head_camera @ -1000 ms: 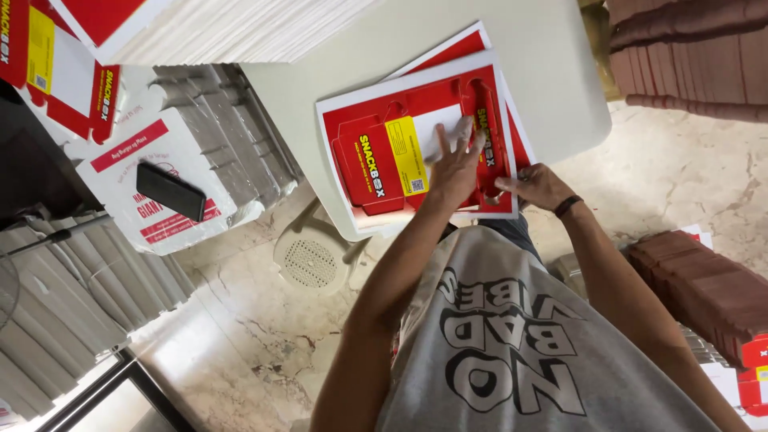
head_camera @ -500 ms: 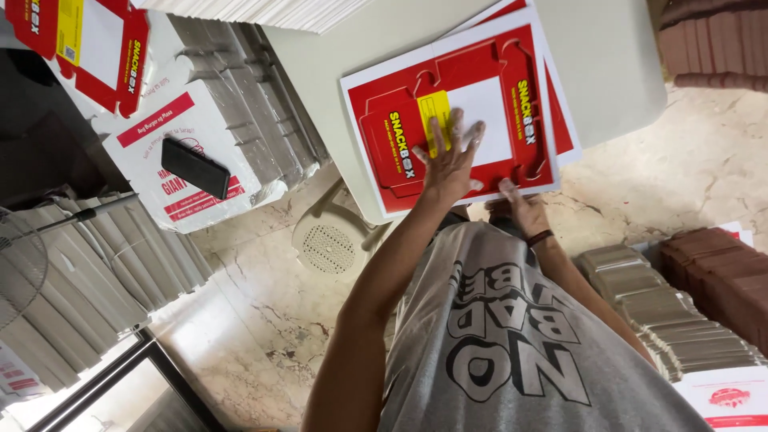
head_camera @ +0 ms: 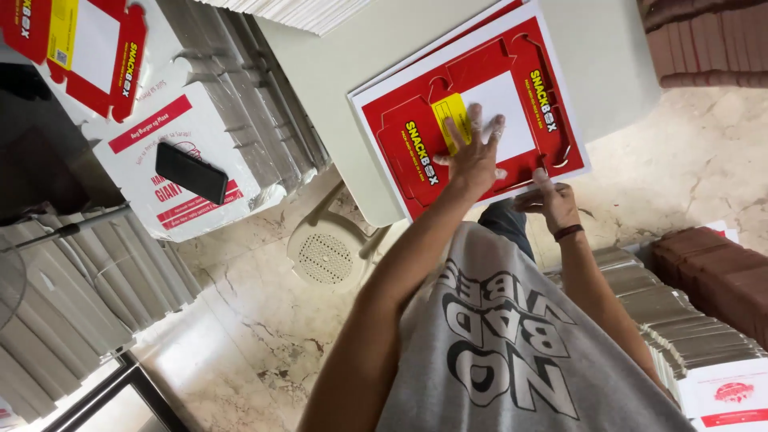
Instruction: The person is preparing cardboard snack boxes by picking up flat templates, folding the edges, and stacking them on a table.
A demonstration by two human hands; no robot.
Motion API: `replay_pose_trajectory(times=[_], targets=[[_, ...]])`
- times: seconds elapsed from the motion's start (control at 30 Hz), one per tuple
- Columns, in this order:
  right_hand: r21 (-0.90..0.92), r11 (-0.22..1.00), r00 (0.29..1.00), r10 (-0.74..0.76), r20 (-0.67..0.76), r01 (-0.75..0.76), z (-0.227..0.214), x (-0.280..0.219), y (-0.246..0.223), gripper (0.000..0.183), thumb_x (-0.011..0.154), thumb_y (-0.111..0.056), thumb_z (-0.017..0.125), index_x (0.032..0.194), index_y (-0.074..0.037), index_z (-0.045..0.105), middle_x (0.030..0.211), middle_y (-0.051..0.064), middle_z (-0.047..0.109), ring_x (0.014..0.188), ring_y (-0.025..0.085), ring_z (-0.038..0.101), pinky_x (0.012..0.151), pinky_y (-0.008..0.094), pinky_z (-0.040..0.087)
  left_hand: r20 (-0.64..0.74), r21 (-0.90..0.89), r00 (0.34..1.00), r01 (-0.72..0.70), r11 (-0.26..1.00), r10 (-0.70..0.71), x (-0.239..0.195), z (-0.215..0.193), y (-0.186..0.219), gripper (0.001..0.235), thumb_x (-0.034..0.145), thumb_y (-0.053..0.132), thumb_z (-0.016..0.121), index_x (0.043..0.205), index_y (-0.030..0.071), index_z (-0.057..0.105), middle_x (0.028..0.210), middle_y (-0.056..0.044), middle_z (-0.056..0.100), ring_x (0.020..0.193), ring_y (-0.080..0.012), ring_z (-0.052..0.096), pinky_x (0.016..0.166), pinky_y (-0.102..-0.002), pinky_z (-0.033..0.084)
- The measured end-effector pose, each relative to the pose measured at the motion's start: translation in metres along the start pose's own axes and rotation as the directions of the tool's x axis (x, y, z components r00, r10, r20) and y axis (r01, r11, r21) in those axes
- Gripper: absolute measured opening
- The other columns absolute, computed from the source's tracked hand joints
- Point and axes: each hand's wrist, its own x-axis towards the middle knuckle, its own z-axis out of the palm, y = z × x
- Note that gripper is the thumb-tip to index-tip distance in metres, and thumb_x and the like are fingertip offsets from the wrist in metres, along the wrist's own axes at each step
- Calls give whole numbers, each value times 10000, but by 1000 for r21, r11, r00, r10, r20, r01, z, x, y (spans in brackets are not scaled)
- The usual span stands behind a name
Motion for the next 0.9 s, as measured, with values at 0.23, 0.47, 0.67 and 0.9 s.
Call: replay_pose_trajectory(times=[0.23,0.47,0.67,0.9], targets=[[-372,895,941,311,131,-244,74,-50,-46,967,924,-783,558,1070,169,647,1097,391,652,1126,497,634,1037,626,452,29,41,999,-30,999,29,-17,-2,-30,1050,923,372,801,1660,244,64,1706,-234,-62,1498,-636,-52,937,-914,282],[-283,956,997,-70,30,76,76,-54,-9,477,1049,-437,711,794,-36,745,729,136,669,703,220,623,778,395,535,47,-1,998,32,999,-32,4,21,-25,1181,911,204,783,1628,298,-151,1673,-243,-246,1433,-699,-182,862,-963,246],[-324,945,997,-28,68,49,67,-44,-17,495,993,-508,715,886,-28,771,811,159,713,794,251,665,814,458,566,53,-70,998,46,996,-43,-7,-9,-25,1043,934,125,747,1657,312,19,1707,-215,-138,1430,-719,-133,804,-956,312],[-451,868,961,266,70,-208,37,-29,-2,895,921,-751,642,1208,96,694,1151,336,690,1180,448,630,1009,553,512,-360,-253,929,-187,949,87,5,-9,-97,546,982,299,631,1506,295,480,1302,-50,697,1155,-277,709,830,-545,614]])
